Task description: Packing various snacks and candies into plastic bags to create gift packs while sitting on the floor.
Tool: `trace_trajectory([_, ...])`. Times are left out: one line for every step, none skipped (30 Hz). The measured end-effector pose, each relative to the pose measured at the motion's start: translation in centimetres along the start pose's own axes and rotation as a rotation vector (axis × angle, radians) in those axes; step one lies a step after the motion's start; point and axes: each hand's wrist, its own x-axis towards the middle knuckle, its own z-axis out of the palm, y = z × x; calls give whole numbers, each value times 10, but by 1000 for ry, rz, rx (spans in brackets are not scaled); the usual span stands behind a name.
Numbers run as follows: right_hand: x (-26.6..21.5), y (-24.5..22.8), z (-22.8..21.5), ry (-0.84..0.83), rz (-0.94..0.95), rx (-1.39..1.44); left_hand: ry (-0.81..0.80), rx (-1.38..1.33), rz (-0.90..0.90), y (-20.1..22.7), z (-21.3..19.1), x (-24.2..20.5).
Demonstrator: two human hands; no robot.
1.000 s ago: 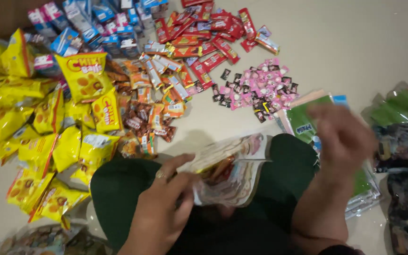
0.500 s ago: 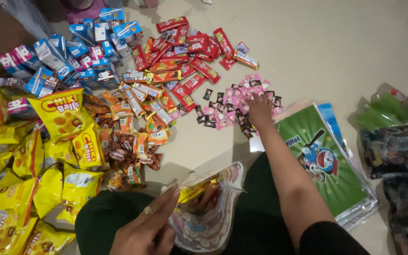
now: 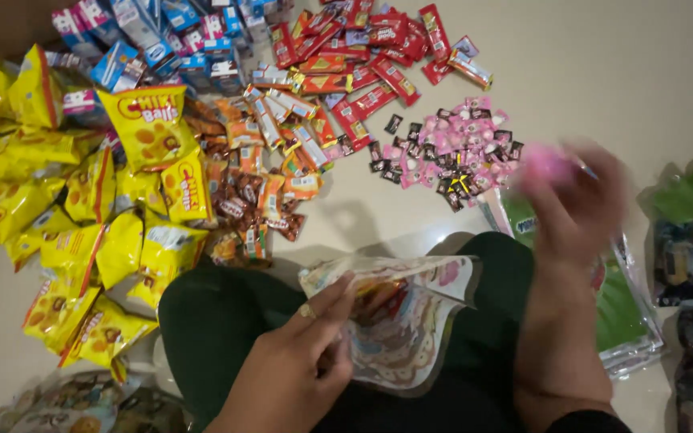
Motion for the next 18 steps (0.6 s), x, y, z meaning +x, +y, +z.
trace_trajectory([4, -40, -13, -2, -1, -1, 2, -2, -1, 3, 0, -1])
trace_trajectory([9, -80, -26, -544, -361, -198, -32, -28, -75, 6, 0, -3])
trace_trajectory([14, -119, -39, -1088, -719, -397, -65, -53, -149, 9, 0, -4])
trace_trajectory([-4, -140, -21, -1091, -722, -397, -61, -54, -149, 11, 1, -8])
trace_trajectory([-21, -161, -3, -1015, -692, -399, -52, -78, -158, 12, 2, -11])
trace_trajectory([-39, -182, 16, -939, -662, -399, -42, -102, -166, 13, 3, -14])
trace_trajectory([-45, -176, 16, -944, -672, -394, -31, -102, -168, 14, 2, -15])
trace_trajectory([-50, -169, 17, -965, -659, -507, -34, -132, -161, 14, 0, -16])
trace_trajectory([-57, -162, 18, -982, -643, -618, -39, -159, -155, 15, -1, -18])
trace_trajectory([-56, -153, 0, -984, -652, -611, -29, -155, -157, 14, -2, -22])
trace_trajectory([-55, -145, -18, -919, -540, -603, -17, -146, -152, 14, -2, -26])
trace_trajectory([-54, -137, -36, -854, -429, -594, -5, -136, -146, 14, -2, -29])
trace_trajectory([-52, -125, -38, -850, -435, -594, -1, -133, -141, 12, 0, -30])
trace_trajectory([-49, -114, -42, -876, -293, -612, 16, -79, -175, 10, 2, -31])
trace_trajectory([-47, -103, -45, -894, -150, -629, 32, -24, -205, 8, 3, -32])
trace_trajectory([-56, -73, -45, -885, -157, -631, 34, -19, -195, 8, 1, -33])
trace_trajectory([-66, -43, -46, -1055, 58, -647, 36, -60, -200, 7, -2, -34])
trace_trajectory([-74, -13, -48, -1216, 282, -655, 36, -100, -205, 7, -3, -35])
